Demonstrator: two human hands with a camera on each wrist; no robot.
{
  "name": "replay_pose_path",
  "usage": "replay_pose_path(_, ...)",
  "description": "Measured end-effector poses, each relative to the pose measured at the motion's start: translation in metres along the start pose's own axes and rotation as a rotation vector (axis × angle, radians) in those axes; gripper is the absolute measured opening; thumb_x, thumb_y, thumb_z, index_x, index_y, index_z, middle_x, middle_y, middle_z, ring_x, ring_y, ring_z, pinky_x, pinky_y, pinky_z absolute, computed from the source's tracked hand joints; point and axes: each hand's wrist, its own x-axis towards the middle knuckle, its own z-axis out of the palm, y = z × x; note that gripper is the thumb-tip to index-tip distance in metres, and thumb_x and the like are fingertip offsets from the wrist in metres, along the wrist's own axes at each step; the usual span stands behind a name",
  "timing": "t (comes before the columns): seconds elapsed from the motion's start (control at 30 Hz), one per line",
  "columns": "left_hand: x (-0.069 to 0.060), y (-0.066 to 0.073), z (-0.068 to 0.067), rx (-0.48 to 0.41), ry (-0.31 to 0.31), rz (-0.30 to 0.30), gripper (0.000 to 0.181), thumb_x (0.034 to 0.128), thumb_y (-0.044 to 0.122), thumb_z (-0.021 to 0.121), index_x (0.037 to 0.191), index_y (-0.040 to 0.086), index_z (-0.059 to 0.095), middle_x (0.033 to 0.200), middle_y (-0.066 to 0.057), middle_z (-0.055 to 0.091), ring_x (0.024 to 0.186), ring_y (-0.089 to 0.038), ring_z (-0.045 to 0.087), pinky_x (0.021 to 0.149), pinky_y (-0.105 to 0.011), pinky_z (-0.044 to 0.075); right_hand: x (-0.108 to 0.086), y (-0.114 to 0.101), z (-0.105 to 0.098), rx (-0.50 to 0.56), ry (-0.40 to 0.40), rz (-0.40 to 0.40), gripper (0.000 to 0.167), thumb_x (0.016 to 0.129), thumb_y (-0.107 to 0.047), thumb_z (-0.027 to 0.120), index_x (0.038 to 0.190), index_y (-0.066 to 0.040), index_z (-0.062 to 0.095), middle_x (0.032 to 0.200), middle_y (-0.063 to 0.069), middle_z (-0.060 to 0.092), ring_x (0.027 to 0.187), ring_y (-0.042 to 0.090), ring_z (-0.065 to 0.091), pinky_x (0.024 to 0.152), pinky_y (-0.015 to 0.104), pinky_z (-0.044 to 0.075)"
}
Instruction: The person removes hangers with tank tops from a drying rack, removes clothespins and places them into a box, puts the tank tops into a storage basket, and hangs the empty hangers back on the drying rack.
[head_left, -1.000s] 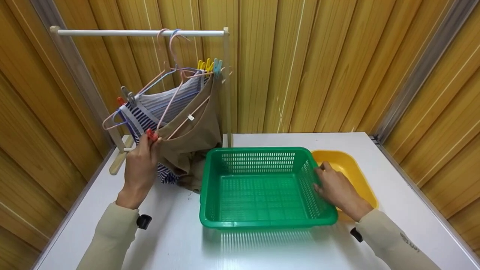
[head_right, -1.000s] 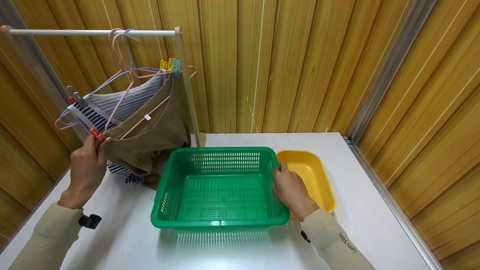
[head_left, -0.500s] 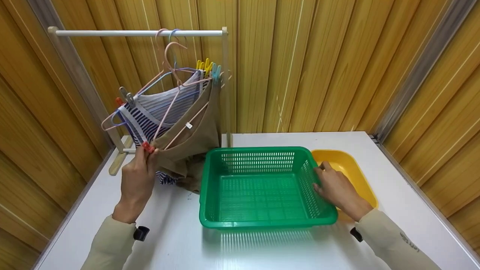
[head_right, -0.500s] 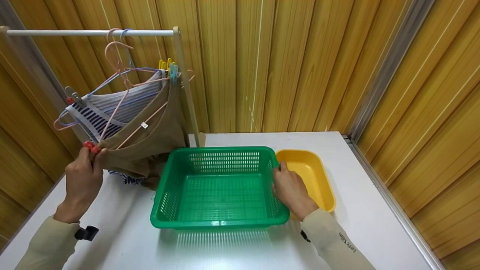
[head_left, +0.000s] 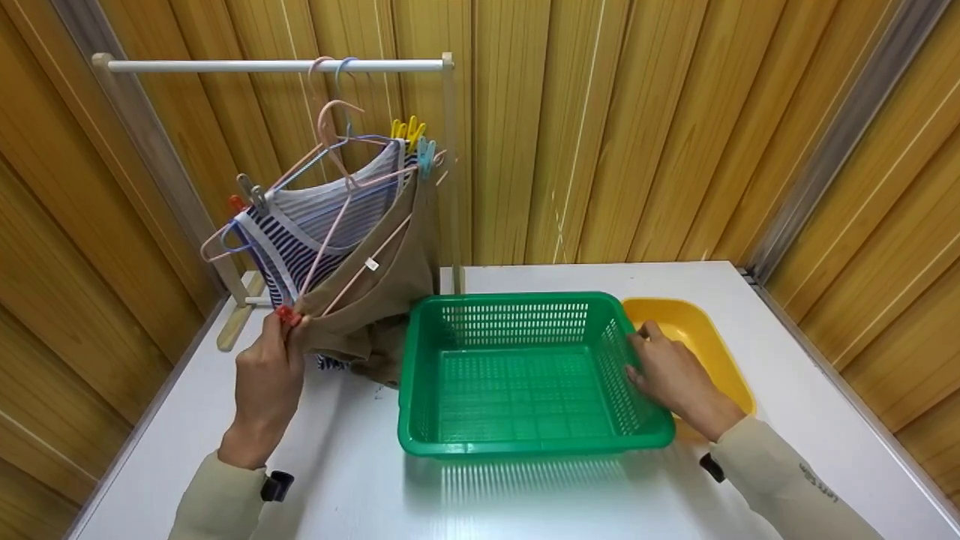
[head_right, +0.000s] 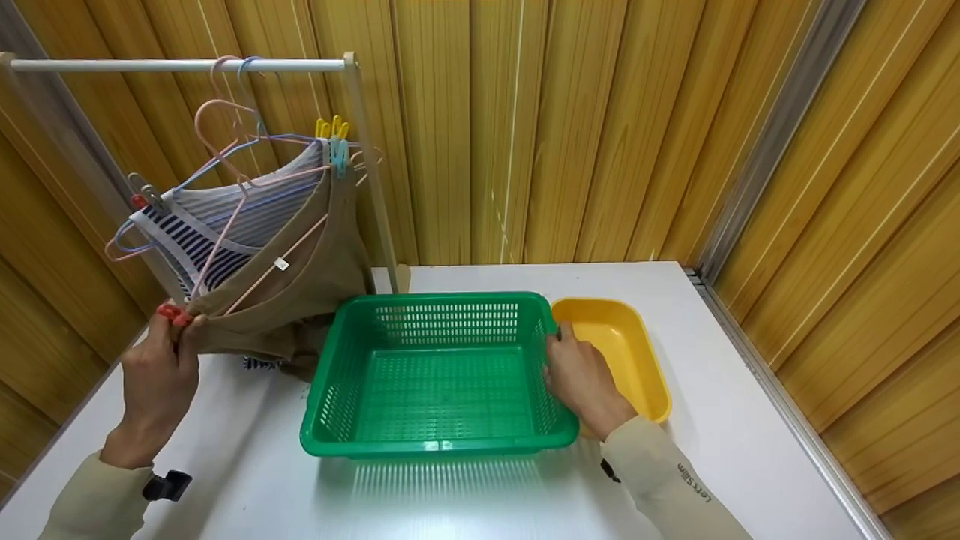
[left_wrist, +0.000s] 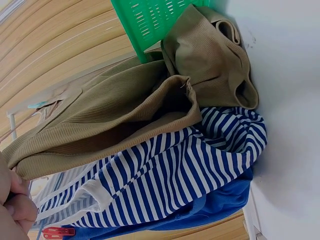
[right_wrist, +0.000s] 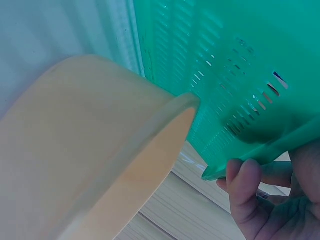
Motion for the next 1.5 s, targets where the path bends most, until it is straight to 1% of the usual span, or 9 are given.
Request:
replay_pose_path(0.4,-0.009,-0.001,-0.006,0.031,0.057,0.046,0.027,0.0828,-0.004,0.072,0.101,-0.011,0.054,0.066,-0.018,0.057,0.051,-0.027,0.053,0.051,-0.04,0.052,0.001,0.0,0.0,-0.026,0.012,-0.001,0.046,0.086,-0.017,0.076,0.12,0.009,0.061,0.117,0.024,0.056,0.08,0.032,0.066,0.074,0.048,0.058)
replay_pose_path(0.57,-0.014,-0.001,-0.008,0.014,0.063,0.022,0.027,0.0836,-0.005,0.071,0.104,-0.011,0.055,0.072,-0.022,0.062,0.056,-0.032,0.063,0.056,-0.038,0.052,0.001,0.0,0.0,-0.014,-0.006,0.011,0.047,0.087,-0.017,0.075,0.123,0.009,0.06,0.119,0.024,0.055,0.083,0.032,0.067,0.075,0.048,0.058)
replay_pose_path(0.63,-0.016,-0.002,-0.009,0.004,0.073,0.017,0.027,0.0835,-0.006,0.07,0.105,-0.012,0.055,0.076,-0.023,0.064,0.06,-0.035,0.066,0.059,-0.032,0.052,0.001,-0.001,0.0,-0.01,-0.01,0.014,0.047,0.087,-0.017,0.075,0.123,0.009,0.059,0.12,0.024,0.055,0.084,0.032,0.067,0.075,0.048,0.058)
replay_pose_path(0.77,-0.021,-0.004,-0.009,-0.01,0.09,0.02,0.029,0.082,-0.009,0.07,0.106,-0.012,0.055,0.083,-0.026,0.066,0.065,-0.038,0.068,0.071,-0.006,0.046,0.0,0.0,-0.001,0.002,-0.012,0.019,0.046,0.087,-0.017,0.074,0.123,0.008,0.06,0.12,0.024,0.055,0.085,0.032,0.067,0.075,0.048,0.058)
replay_pose_path(0.83,-0.023,-0.005,-0.009,-0.009,0.099,0.023,0.031,0.0813,-0.009,0.071,0.107,-0.012,0.055,0.085,-0.026,0.067,0.066,-0.039,0.069,0.074,-0.001,0.042,0.0,0.0,-0.001,0.009,-0.014,0.022,0.046,0.088,-0.017,0.074,0.123,0.008,0.06,0.12,0.024,0.055,0.085,0.031,0.066,0.075,0.048,0.058)
replay_pose_path(1.07,-0.028,-0.008,-0.008,-0.002,0.131,0.045,0.032,0.0794,-0.009,0.072,0.106,-0.012,0.055,0.084,-0.025,0.066,0.056,-0.034,0.063,0.059,-0.022,0.05,0.0,0.0,-0.001,0.01,-0.018,0.022,0.047,0.087,-0.017,0.074,0.125,0.007,0.059,0.12,0.024,0.056,0.084,0.031,0.066,0.075,0.049,0.058)
replay_pose_path(1.17,-0.03,-0.008,-0.009,-0.007,0.136,0.051,0.027,0.0875,0.001,0.069,0.107,-0.011,0.055,0.085,-0.025,0.066,0.057,-0.034,0.064,0.059,-0.021,0.05,0.001,0.0,-0.001,0.01,-0.016,0.025,0.047,0.087,-0.017,0.075,0.125,0.007,0.059,0.12,0.024,0.056,0.085,0.031,0.066,0.075,0.049,0.058)
replay_pose_path(1.3,-0.033,-0.009,-0.01,0.0,0.163,0.081,0.035,0.0993,0.023,0.054,0.106,-0.012,0.056,0.083,-0.025,0.067,0.053,-0.033,0.062,0.052,-0.033,0.05,0.001,0.0,0.0,-0.011,0.001,0.008,0.045,0.086,-0.015,0.075,0.123,0.008,0.06,0.118,0.024,0.056,0.084,0.033,0.067,0.074,0.048,0.058)
replay_pose_path(1.5,-0.035,-0.007,-0.013,-0.003,0.199,0.112,0.041,0.1015,0.029,0.051,0.105,-0.011,0.056,0.08,-0.024,0.066,0.047,-0.029,0.056,0.047,-0.04,0.047,0.001,-0.001,0.0,-0.014,-0.005,0.005,0.045,0.087,-0.016,0.074,0.123,0.008,0.06,0.12,0.025,0.055,0.087,0.035,0.068,0.075,0.049,0.058)
